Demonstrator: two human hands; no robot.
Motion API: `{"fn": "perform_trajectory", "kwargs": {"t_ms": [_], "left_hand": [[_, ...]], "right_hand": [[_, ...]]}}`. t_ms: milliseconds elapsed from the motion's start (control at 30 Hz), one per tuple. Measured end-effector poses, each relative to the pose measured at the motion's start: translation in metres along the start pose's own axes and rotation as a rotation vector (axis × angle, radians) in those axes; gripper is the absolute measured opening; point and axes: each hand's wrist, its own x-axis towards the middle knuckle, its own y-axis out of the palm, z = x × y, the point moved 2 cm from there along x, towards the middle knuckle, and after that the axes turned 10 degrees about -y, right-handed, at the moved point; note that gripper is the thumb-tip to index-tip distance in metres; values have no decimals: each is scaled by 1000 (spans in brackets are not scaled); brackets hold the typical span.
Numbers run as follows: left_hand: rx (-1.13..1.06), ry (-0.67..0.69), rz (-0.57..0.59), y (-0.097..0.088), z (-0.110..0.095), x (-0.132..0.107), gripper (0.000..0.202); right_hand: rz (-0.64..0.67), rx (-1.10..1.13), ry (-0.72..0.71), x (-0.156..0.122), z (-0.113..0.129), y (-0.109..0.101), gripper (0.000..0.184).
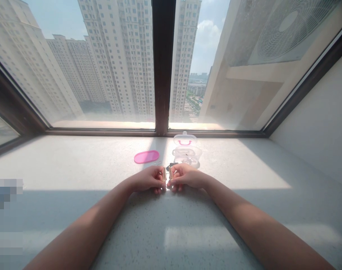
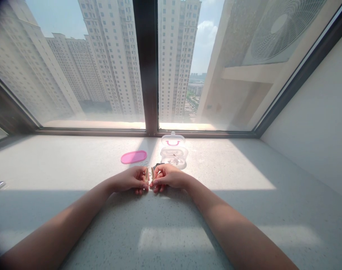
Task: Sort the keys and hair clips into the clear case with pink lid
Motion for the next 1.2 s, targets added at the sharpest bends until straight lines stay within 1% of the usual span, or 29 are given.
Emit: {"fn": "perform_trajectory", "kwargs": {"t_ms": [367,667,967,1200], "left_hand": [[1,-4,4,-2,2,1,28],[13,4,18,0,-1,-1,27],[-19,3,4,1,0,0,31],[8,20,-30,2,1,0,29]], "right_hand": [[-10,8,-16,0,-2,0,35],[10,13,-37,1,-2,-1,34],[27,8,-49,2,-3,-1,32],[26,-4,-41,1,-2,0,31]]}}
